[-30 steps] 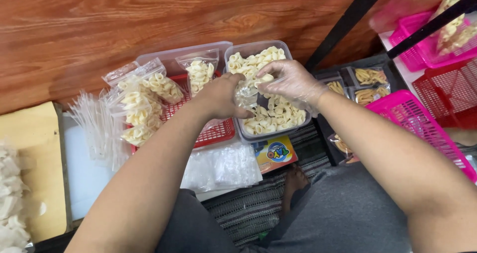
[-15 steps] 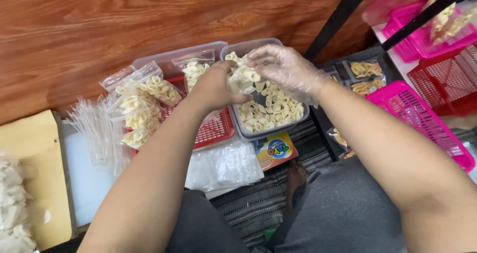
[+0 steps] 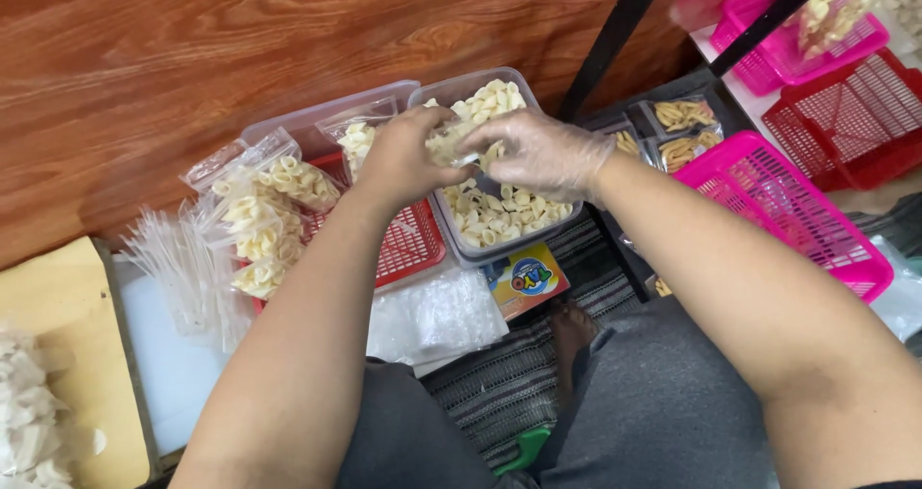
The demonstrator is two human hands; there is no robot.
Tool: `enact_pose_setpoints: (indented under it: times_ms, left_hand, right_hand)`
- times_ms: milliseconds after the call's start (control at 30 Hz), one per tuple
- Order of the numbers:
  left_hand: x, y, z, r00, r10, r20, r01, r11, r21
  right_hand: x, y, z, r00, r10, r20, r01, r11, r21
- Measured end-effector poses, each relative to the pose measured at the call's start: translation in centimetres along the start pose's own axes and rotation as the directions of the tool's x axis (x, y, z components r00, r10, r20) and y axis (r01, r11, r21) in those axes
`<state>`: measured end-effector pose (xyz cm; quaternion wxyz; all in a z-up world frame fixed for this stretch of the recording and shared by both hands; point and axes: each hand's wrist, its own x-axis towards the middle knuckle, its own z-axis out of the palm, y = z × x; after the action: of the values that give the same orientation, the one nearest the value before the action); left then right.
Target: The person scoops dried wonton skins from a plastic container into small clear plastic bags using gloved hands. They fill each bag and place it into a red basket, repeating the process for multiple bags.
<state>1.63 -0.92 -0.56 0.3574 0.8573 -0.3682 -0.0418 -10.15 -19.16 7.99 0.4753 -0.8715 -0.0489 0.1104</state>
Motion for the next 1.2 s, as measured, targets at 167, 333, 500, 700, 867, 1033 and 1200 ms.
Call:
enact_pose_setpoints:
  times_ms: [167, 333, 500, 700, 867, 1033, 1200]
  left_hand:
    - [0.3, 0.2, 1.0, 1.0, 0.026, -0.007, -0.027, 0.998, -0.056]
    - [-1.4, 3.7, -2.0, 0.991, -0.095, 0.092, 0.109, 0.981, -0.161]
    - [-1.7, 4.2, -2.8, 0.961, -0.183, 0.209, 0.219, 0.962, -0.164]
    - [-1.1, 2.8, -1.5, 0.953, -0.208, 0.218, 0.215, 0.977, -0.008]
    - [-1.4, 3.4, -2.0, 0.956, -0.225, 0.187, 0.228, 0.974, 0.005]
    - [-2.0, 2.9, -2.7, 0.948, -0.27, 0.17, 0.259, 0.962, 0.084]
    - [-2.4, 3.5, -2.8, 0.945, -0.28, 0.169, 0.293, 0.955, -0.054]
  right_hand:
    - [4.0, 5.2, 1.6, 0.988, -0.14, 0.066, 0.12, 0.963, 0.243]
    - [2.6, 2.8, 1.3, 0.99, -0.06, 0.129, -0.013, 0.863, 0.505]
    - [2.9, 2.2, 0.4, 0.985, 0.012, 0.171, -0.079, 0.918, 0.389]
    - [3.2, 5.3, 0.8, 0.989, -0.104, 0.102, 0.045, 0.882, 0.47]
    - [2.7, 4.8, 1.0, 0.992, -0.12, 0.024, 0.086, 0.826, 0.557]
    - [3.6, 4.8, -0.1, 0.99, -0.01, -0.139, 0.085, 0.836, 0.542]
    - [5.0, 8.7, -1.7, 0.986, 0.009, -0.166, -0.045, 0.977, -0.21]
